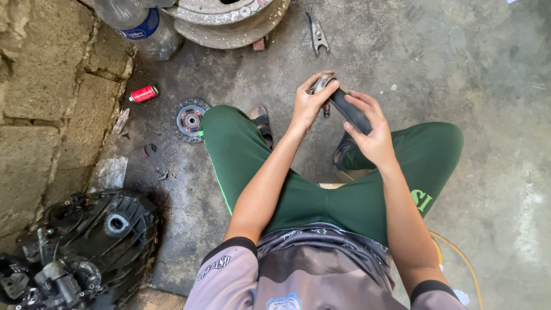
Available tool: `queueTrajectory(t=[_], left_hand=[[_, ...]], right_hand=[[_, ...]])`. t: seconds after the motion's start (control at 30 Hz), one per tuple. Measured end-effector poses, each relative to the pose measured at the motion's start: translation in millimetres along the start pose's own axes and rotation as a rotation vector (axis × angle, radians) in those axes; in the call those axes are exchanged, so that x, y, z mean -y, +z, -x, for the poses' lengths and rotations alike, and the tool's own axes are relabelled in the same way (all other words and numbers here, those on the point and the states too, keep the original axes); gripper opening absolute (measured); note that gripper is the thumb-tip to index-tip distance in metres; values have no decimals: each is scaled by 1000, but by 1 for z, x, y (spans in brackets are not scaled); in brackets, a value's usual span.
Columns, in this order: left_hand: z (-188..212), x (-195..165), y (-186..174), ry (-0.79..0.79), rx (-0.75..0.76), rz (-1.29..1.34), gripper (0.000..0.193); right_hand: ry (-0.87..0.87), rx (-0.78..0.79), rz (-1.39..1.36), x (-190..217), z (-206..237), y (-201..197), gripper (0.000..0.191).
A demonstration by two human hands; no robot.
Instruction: The person sits on the workshop floor holding a metal housing and a rubber bushing. They repeatedly press, seat and reposition the bushing into the housing by hand, turning the parts over between attempts, and at times pick up a screwdriver lying nearby.
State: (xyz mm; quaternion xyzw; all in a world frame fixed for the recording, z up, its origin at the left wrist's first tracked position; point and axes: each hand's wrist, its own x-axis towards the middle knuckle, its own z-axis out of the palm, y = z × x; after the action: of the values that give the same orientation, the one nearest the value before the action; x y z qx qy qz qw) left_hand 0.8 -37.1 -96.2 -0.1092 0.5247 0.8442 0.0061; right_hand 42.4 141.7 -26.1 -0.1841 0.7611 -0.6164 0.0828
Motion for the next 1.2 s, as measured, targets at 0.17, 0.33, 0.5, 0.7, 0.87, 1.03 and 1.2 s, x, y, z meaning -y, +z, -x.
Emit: queueTrajectory(t=[0.17, 0.33, 0.5, 0.7, 0.87, 1.03, 1.2], left_hand=[[2, 2, 2, -35, -7, -58, 40], [2, 4, 2, 79, -18, -165, 39], [2, 3, 3, 16, -40, -146, 38], [-1, 3, 1, 10, -36, -58, 37], [-5, 10, -4, -2, -44, -78, 39], [-15, 8, -19, 79, -240, 62, 41], [-19, 8, -28, 48, -355, 295, 38]], right_hand=[[-19, 17, 369, 1, 2, 1, 43], [-28, 45, 359, -5, 4, 1, 47], [164, 17, -27, -15, 8, 4, 46], [261, -35, -299, -30, 14, 3, 55], [332, -49, -438, -42, 13, -7, 38], [194, -173, -532, -35, 7, -44, 48], [98, -220, -424, -20, -33, -83, 44]])
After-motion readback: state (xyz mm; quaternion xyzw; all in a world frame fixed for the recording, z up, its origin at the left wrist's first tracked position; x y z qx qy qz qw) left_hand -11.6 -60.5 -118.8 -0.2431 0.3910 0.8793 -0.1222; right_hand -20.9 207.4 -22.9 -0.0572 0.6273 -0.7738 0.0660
